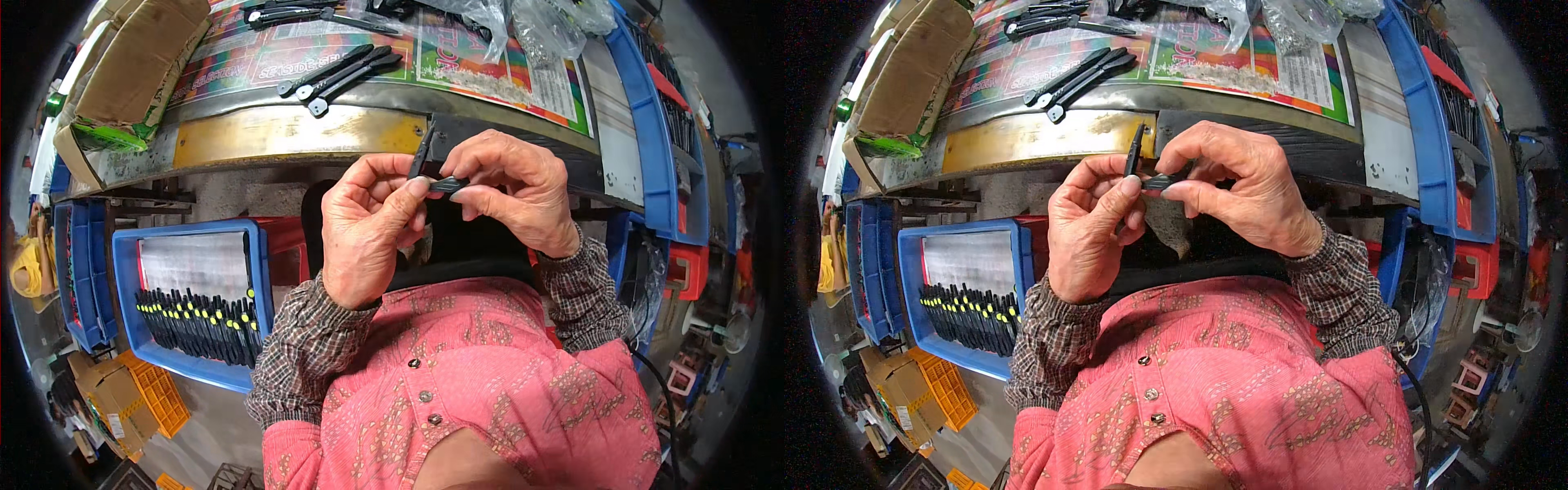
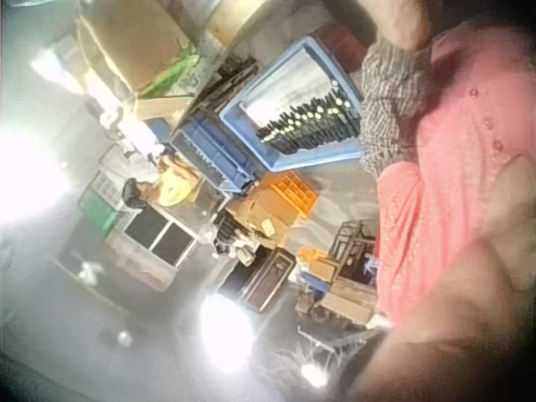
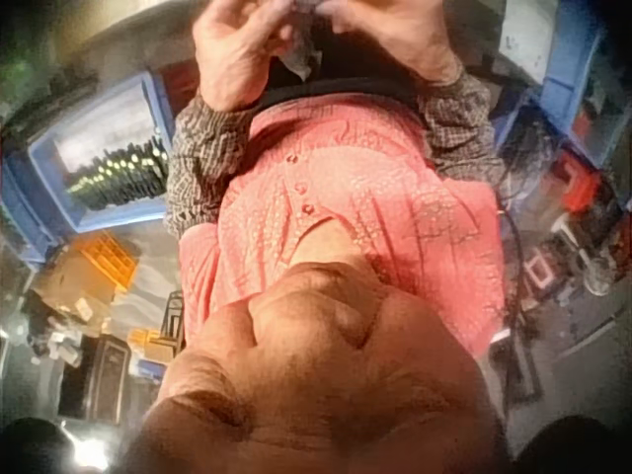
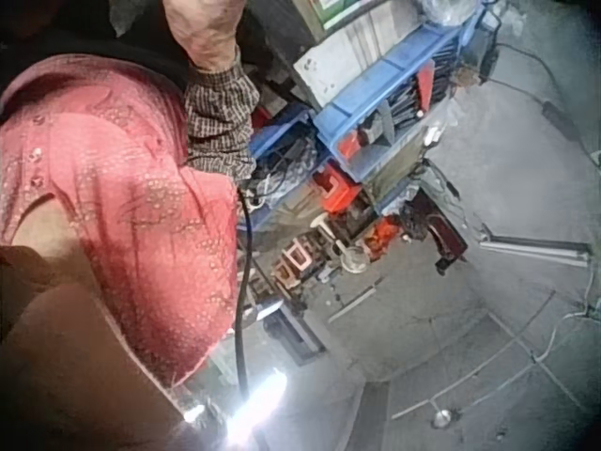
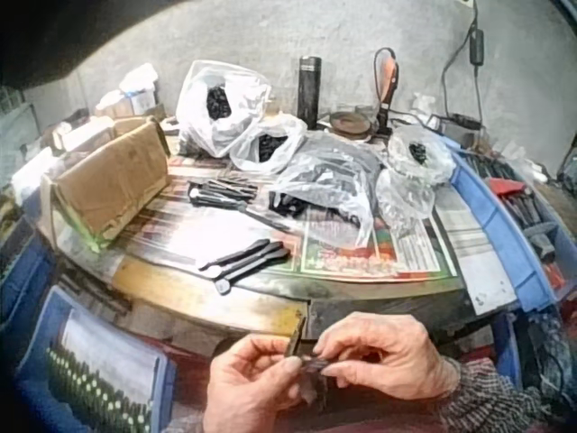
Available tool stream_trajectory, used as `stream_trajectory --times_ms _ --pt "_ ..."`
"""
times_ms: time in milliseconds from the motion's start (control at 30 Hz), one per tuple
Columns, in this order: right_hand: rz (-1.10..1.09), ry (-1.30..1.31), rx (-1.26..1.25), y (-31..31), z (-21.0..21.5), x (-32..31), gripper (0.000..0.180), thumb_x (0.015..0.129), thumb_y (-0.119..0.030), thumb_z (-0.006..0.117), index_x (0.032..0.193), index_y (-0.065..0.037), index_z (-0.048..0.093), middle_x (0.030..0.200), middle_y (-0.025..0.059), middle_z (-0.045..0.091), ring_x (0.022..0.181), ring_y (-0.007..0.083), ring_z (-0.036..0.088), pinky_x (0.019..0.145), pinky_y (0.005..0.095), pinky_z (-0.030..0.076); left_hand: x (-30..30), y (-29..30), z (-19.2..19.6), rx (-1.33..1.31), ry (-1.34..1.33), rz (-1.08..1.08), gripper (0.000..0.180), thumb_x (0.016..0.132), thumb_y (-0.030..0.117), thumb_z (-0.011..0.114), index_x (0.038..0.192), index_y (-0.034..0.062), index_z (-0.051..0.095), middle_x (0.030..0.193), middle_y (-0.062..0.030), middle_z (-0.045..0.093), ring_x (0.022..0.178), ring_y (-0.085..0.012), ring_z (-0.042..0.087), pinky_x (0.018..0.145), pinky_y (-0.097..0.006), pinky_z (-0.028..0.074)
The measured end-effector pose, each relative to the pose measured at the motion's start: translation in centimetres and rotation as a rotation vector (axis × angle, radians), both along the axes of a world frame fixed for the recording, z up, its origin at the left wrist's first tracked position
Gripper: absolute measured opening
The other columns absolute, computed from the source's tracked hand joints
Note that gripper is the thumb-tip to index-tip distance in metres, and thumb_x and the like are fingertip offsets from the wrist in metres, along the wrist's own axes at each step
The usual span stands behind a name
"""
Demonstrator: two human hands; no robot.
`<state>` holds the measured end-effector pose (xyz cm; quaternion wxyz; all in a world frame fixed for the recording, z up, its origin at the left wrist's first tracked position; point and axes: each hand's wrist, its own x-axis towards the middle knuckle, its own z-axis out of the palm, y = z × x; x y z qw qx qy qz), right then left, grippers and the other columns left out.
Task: The person assembles small black plastic mechanical components by hand at an industrial workstation.
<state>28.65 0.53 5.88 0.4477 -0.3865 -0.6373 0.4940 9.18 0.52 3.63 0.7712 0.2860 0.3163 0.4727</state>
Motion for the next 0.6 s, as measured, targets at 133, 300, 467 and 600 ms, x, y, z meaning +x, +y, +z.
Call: stream_trajectory --times_ms 133,300,467,600 --pt "-0.017 -0.207 0.148 -0.7 0.0 0.0 0.027 0.079 0.002 0.073 0.104 0.005 0.062 0.097 0.0101 0.061 0.069 0.0094 0.062 0.058 0.0203 0.051 0.0 -0.6 -0.4 0.079 0.085 0.021 0.021 0.091 0.004 0.064 0.109 -0.0015 0.056 0.090 -0.0059 0.067 0.061 -0.0031 0.053 0.049 -0.016 0.040" --pt "-0.058 -0.317 0.141 -1.4 -0.2 -0.5 0.028 0.080 -0.001 0.074 0.105 0.006 0.063 0.095 0.0080 0.062 0.068 0.0085 0.062 0.059 0.0205 0.051 0.0 -1.5 -0.3 0.128 0.157 0.061 0.022 0.089 0.003 0.066 0.109 -0.0019 0.056 0.091 -0.0041 0.065 0.063 -0.0024 0.054 0.050 -0.016 0.041" --pt "-0.085 -0.315 0.094 -1.7 -0.7 -0.8 0.027 0.080 -0.001 0.073 0.104 0.006 0.063 0.093 0.0067 0.062 0.068 0.0076 0.061 0.059 0.0207 0.050 -0.2 -1.7 -0.6 0.196 0.218 0.097 0.022 0.089 0.001 0.066 0.109 -0.0022 0.057 0.093 -0.0040 0.065 0.072 -0.0034 0.057 0.057 -0.016 0.044" --pt "-0.058 -0.360 0.130 -1.6 -0.7 -0.8 0.025 0.079 0.001 0.072 0.102 0.004 0.064 0.089 0.0068 0.062 0.068 0.0088 0.060 0.058 0.0228 0.048 0.0 -1.9 -0.2 0.223 0.248 0.124 0.023 0.088 -0.001 0.066 0.109 -0.0024 0.057 0.094 -0.0049 0.065 0.079 -0.0052 0.060 0.063 -0.017 0.047"
